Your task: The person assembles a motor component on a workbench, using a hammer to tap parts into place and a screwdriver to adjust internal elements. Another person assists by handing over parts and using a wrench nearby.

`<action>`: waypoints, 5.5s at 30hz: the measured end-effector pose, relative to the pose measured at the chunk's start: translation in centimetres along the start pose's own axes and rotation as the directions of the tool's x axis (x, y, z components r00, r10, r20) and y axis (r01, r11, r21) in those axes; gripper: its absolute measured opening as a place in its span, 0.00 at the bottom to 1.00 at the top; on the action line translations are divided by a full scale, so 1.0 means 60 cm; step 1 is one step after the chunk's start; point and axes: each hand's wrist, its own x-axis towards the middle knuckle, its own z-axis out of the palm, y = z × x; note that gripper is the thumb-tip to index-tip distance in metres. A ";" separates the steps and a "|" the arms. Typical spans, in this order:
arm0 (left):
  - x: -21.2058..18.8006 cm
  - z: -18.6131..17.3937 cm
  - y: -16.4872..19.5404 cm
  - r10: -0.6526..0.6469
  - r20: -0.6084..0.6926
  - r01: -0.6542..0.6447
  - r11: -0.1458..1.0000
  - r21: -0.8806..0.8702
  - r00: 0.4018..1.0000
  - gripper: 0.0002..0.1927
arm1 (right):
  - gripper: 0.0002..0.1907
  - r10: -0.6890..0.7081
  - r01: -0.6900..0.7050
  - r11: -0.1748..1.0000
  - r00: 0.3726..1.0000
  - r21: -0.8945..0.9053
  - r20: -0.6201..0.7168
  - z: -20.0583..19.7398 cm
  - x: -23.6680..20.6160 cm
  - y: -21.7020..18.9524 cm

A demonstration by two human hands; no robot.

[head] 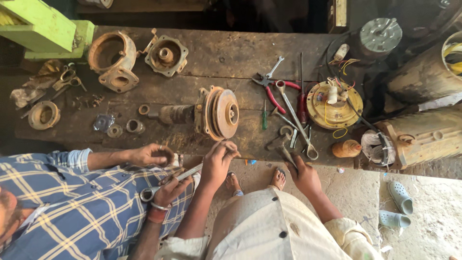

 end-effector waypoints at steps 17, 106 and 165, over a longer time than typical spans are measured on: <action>-0.008 0.004 -0.108 -0.042 -0.087 0.050 0.994 0.094 0.995 0.10 | 0.18 -0.034 0.034 0.999 0.999 0.022 -0.015 0.007 0.002 -0.004; 0.014 -0.016 -0.025 0.142 0.052 -0.151 0.952 0.267 0.988 0.10 | 0.19 -0.260 0.256 0.956 0.965 0.143 0.010 -0.233 0.000 -0.253; 0.034 -0.035 -0.076 0.181 -0.081 -0.146 0.933 0.328 0.980 0.16 | 0.30 -0.523 0.572 0.785 0.817 -0.238 0.242 -0.207 0.063 -0.418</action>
